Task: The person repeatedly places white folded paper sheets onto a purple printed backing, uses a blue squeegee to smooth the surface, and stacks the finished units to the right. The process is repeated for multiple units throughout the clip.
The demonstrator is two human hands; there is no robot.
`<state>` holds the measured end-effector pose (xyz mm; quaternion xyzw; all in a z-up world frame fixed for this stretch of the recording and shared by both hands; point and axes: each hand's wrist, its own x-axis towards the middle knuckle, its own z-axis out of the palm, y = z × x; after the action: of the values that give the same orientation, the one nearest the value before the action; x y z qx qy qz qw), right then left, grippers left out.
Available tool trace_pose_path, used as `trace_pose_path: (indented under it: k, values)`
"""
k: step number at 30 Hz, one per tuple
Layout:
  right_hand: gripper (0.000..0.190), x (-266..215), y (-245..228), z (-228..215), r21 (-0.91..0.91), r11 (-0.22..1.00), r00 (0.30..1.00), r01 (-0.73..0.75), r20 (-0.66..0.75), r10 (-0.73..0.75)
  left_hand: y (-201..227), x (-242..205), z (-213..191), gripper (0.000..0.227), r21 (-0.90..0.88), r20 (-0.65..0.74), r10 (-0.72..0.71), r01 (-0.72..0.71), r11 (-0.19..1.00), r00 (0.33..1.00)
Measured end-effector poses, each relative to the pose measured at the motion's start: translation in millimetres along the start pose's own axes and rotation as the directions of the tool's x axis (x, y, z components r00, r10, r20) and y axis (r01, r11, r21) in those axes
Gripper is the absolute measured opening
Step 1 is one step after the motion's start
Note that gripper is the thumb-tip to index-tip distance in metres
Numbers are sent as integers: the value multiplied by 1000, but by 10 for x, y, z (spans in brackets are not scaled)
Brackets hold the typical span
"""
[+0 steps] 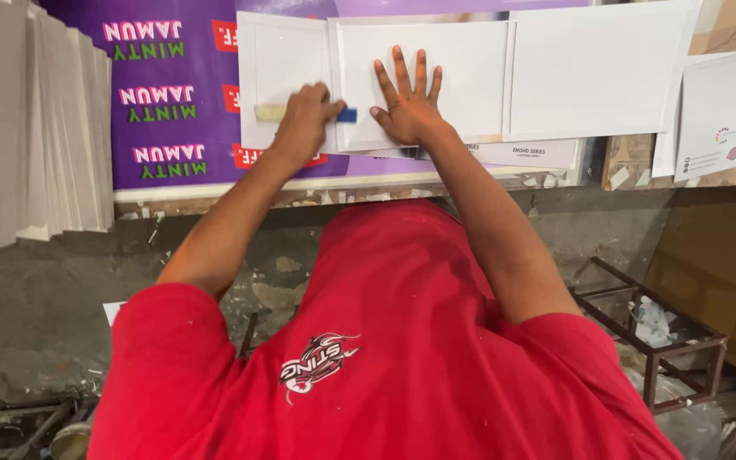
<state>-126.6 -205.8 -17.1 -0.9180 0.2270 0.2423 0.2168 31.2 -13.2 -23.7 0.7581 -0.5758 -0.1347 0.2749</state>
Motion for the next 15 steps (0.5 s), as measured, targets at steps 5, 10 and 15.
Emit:
trace_pose_path:
  k: [5,10,15]
  values:
    - [82,12,-30,-10,14,1000,1000,-11,1,11,-303,741,8,25,-101,-131,-195,182,978,972]
    - [81,8,-12,-8,17,1000,1000,-14,10,14,-619,1297,-35,12,-200,-233,-180,134,971,956]
    - [81,30,-17,-30,2,1000,999,-24,24,24,-511,1378,5,14,131,-499,140,-85,988,855]
